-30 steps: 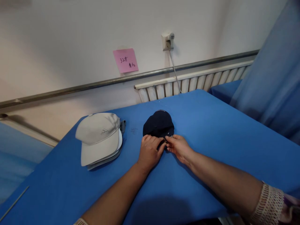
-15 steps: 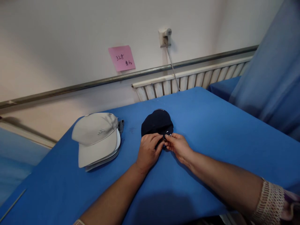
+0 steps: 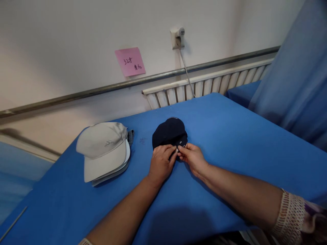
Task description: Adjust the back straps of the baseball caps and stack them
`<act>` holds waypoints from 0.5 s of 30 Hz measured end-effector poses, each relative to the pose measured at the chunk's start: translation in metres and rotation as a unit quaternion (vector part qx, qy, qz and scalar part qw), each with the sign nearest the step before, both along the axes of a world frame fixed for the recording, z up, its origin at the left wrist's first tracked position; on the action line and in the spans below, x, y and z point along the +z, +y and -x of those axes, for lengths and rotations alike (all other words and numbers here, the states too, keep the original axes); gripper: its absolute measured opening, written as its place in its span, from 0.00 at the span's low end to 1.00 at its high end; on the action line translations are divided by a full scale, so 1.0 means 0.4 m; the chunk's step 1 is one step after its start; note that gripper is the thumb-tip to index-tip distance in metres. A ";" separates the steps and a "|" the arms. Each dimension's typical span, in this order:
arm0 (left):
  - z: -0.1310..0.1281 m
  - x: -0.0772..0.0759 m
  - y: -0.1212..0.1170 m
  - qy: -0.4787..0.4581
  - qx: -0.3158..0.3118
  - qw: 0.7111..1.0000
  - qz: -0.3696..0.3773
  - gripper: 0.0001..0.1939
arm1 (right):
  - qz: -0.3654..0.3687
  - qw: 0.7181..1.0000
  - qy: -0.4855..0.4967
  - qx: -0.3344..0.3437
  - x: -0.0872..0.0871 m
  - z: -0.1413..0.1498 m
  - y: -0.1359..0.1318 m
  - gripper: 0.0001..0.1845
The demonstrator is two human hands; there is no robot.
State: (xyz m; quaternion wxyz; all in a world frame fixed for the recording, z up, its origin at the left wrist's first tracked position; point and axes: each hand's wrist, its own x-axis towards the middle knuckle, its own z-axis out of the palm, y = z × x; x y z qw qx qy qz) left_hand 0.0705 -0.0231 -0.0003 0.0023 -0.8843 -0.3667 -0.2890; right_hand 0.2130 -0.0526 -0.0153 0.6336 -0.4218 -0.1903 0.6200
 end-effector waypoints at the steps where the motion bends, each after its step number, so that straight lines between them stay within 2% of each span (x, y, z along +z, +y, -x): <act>1: -0.001 0.000 -0.001 0.001 0.001 1.000 0.002 0.10 | -0.001 1.000 0.002 -0.001 0.000 0.000 0.000 0.19; 9: -0.001 0.010 -0.005 -0.010 -0.008 0.999 0.032 0.11 | 0.002 1.000 0.016 0.014 0.015 -0.007 -0.008 0.20; 15: 0.003 0.006 -0.007 -0.015 -0.004 0.999 0.032 0.11 | -0.019 0.999 -0.047 0.020 0.008 0.000 -0.005 0.16</act>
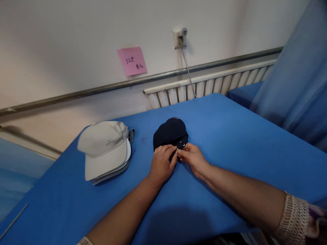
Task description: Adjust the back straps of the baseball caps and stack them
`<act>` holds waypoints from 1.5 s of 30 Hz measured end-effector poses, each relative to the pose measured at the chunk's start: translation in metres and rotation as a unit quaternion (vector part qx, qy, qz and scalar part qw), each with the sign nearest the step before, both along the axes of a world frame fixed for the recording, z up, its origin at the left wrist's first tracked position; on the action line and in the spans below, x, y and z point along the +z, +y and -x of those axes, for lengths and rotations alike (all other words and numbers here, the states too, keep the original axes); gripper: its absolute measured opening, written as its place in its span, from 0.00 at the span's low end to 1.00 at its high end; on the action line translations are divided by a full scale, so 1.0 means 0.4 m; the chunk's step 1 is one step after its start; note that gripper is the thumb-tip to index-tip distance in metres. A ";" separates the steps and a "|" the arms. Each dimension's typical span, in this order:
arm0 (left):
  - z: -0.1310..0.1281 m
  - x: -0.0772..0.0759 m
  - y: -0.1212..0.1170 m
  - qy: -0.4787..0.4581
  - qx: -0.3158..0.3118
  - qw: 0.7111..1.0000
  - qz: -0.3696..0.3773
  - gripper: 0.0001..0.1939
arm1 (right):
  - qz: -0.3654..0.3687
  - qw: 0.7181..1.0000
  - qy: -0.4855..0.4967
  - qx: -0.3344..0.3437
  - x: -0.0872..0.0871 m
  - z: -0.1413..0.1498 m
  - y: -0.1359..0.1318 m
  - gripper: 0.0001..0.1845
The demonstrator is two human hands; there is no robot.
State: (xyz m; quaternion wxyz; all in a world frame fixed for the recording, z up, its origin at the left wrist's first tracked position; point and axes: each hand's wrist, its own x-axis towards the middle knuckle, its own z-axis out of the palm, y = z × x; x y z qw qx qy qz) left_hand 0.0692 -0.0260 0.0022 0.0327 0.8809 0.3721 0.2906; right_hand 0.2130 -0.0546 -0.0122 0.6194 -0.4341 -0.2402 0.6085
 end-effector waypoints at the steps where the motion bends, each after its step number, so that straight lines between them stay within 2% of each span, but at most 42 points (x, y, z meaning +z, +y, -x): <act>1: 0.000 -0.001 -0.001 -0.002 0.000 1.000 -0.002 0.11 | -0.002 1.000 -0.009 -0.003 -0.001 0.001 0.001 0.16; 12: 0.013 0.006 -0.007 -0.046 -0.034 0.998 -0.009 0.15 | -0.024 0.999 -0.034 -0.027 0.018 -0.006 0.005 0.12; 17: 0.008 0.007 -0.011 -0.030 -0.031 0.997 -0.057 0.19 | -0.038 0.998 -0.046 -0.024 0.023 -0.004 0.002 0.12; 21: 0.007 0.008 -0.012 -0.008 -0.027 0.995 -0.094 0.16 | -0.054 0.998 -0.043 -0.007 0.021 0.002 -0.003 0.12; 24: 0.015 0.002 0.001 -0.004 -0.025 0.996 -0.084 0.12 | -0.042 0.998 -0.050 0.007 0.013 -0.001 -0.001 0.13; 26: 0.024 -0.003 0.016 -0.018 -0.018 0.998 -0.064 0.11 | -0.008 0.999 -0.052 0.013 0.005 -0.007 0.004 0.13; 30: 0.041 -0.005 0.038 -0.076 0.007 0.997 -0.035 0.10 | 0.047 0.998 0.046 0.019 -0.004 -0.025 0.016 0.14; 33: 0.045 0.003 0.034 -0.110 -0.007 0.993 -0.032 0.11 | 0.038 0.989 0.133 0.045 0.002 -0.042 0.022 0.15; 36: 0.039 0.011 0.019 -0.118 -0.033 0.992 -0.032 0.10 | 0.014 0.983 0.173 0.061 0.016 -0.057 0.025 0.16; 45: 0.023 0.009 0.006 -0.105 -0.053 0.992 -0.036 0.11 | -0.030 0.997 0.072 0.026 0.026 -0.058 0.035 0.19</act>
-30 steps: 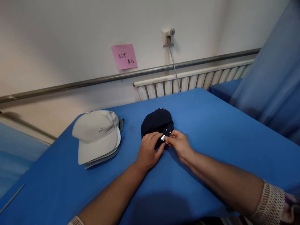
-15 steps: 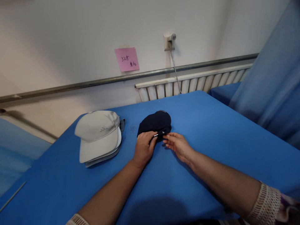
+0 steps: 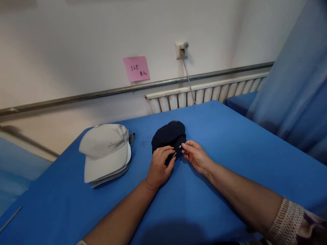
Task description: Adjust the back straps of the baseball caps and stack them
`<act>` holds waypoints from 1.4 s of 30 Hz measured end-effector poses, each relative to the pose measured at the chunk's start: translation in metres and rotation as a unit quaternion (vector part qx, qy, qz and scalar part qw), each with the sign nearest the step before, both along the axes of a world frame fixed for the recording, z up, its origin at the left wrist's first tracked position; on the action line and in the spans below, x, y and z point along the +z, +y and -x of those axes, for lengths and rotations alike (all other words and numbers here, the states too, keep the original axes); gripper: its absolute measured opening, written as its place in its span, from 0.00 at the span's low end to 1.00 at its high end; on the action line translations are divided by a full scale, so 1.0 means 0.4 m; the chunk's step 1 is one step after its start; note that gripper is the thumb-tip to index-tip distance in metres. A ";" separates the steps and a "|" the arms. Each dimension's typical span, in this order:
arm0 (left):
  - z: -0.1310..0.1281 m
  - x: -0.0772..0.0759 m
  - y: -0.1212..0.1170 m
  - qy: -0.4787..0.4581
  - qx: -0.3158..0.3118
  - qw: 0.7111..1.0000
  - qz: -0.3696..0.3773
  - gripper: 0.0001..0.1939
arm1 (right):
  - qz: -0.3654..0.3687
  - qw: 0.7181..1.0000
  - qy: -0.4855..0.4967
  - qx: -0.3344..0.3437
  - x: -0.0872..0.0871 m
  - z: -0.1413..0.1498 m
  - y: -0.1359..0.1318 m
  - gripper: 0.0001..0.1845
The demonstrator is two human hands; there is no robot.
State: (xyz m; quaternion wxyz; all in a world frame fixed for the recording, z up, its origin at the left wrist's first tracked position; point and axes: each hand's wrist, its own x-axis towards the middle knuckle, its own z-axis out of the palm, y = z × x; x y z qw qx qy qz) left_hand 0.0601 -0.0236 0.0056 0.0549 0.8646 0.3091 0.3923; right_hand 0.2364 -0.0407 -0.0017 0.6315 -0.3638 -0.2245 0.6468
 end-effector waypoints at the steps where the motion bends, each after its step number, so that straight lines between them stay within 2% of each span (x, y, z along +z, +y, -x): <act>1: -0.001 0.000 -0.001 0.002 -0.004 1.000 0.001 0.12 | 0.001 1.000 -0.008 -0.005 -0.002 0.002 0.001 0.19; 8: -0.012 0.005 -0.017 0.011 -0.006 1.000 0.001 0.13 | -0.019 0.998 -0.064 -0.004 -0.007 0.015 -0.002 0.18; 12: -0.017 0.012 -0.004 0.006 0.007 1.000 -0.012 0.13 | -0.025 0.996 -0.086 -0.008 -0.022 0.011 0.008 0.18; 16: -0.024 0.003 0.056 0.042 0.058 0.997 -0.015 0.17 | 0.008 0.995 -0.092 -0.030 -0.044 -0.001 0.036 0.20; 20: -0.024 -0.038 0.141 0.060 0.134 0.989 0.029 0.21 | 0.078 0.993 -0.066 -0.051 -0.053 -0.013 0.060 0.17; 23: -0.018 -0.066 0.174 0.041 0.173 0.983 0.052 0.25 | 0.096 0.993 -0.062 -0.039 -0.055 -0.017 0.067 0.13; 26: -0.012 -0.070 0.169 0.029 0.161 0.985 0.051 0.26 | 0.095 0.993 -0.065 -0.035 -0.061 -0.018 0.067 0.14; 29: -0.015 -0.054 0.138 0.008 0.133 0.990 0.043 0.22 | 0.074 0.989 -0.102 -0.073 -0.065 -0.018 0.069 0.15; 32: -0.033 -0.037 0.100 0.001 0.072 0.997 0.035 0.17 | 0.050 0.977 -0.159 -0.134 -0.064 -0.018 0.073 0.16; 35: -0.058 -0.033 0.069 0.013 0.014 0.999 0.050 0.17 | 0.039 0.970 -0.177 -0.159 -0.062 -0.012 0.078 0.18; 38: -0.073 -0.036 0.056 0.022 0.001 0.998 0.061 0.20 | 0.033 0.973 -0.174 -0.145 -0.062 -0.003 0.077 0.19; 42: -0.072 -0.039 0.059 0.015 0.031 0.997 0.073 0.21 | 0.013 0.983 -0.157 -0.096 -0.059 0.003 0.065 0.19</act>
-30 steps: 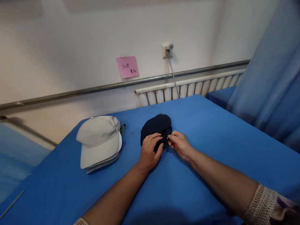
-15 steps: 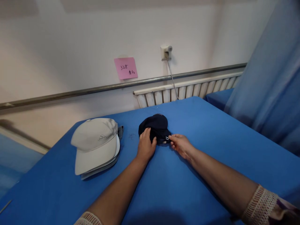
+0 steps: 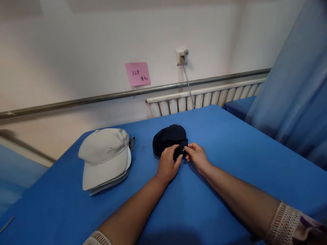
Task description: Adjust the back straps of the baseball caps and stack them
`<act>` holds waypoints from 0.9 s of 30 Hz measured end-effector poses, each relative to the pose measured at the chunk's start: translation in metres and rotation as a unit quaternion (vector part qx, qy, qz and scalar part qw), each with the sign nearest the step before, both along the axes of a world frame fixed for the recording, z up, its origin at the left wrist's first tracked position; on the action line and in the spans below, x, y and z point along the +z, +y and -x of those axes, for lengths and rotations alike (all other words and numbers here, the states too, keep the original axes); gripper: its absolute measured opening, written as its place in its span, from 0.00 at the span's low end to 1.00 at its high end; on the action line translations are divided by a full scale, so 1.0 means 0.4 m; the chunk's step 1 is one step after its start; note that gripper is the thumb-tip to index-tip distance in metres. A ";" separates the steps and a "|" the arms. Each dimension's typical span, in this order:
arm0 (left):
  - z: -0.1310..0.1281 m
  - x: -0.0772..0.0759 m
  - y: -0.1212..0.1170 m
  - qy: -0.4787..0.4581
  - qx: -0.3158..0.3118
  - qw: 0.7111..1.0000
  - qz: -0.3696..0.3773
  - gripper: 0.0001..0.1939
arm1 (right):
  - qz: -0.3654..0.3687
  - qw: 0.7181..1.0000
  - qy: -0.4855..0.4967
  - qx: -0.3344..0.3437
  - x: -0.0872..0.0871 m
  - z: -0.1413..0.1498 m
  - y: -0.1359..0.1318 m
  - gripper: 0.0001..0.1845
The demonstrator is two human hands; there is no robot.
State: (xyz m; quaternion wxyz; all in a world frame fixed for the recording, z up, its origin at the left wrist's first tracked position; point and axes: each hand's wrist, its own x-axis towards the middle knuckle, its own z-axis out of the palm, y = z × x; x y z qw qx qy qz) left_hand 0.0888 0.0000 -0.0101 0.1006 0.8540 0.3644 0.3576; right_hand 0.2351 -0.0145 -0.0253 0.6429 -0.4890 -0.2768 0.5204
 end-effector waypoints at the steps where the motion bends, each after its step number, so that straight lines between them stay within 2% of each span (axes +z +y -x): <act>1: 0.002 -0.001 0.002 -0.001 0.006 1.000 0.004 0.21 | 0.000 1.000 0.006 0.010 0.002 0.000 -0.004 0.20; 9: 0.006 -0.020 0.017 -0.019 -0.002 0.999 0.043 0.22 | -0.015 0.998 0.021 0.059 0.012 0.006 -0.028 0.21; 13: 0.004 -0.022 0.017 -0.019 0.006 0.998 0.056 0.22 | -0.015 0.999 -0.021 0.022 -0.010 0.011 -0.018 0.19; 19: 0.002 -0.016 0.011 -0.011 0.016 0.997 0.075 0.20 | -0.075 0.990 -0.109 -0.045 -0.038 -0.003 0.000 0.11; 27: 0.000 -0.011 0.003 -0.056 0.007 0.993 0.108 0.17 | -0.032 0.995 -0.078 -0.053 -0.026 -0.009 0.013 0.14</act>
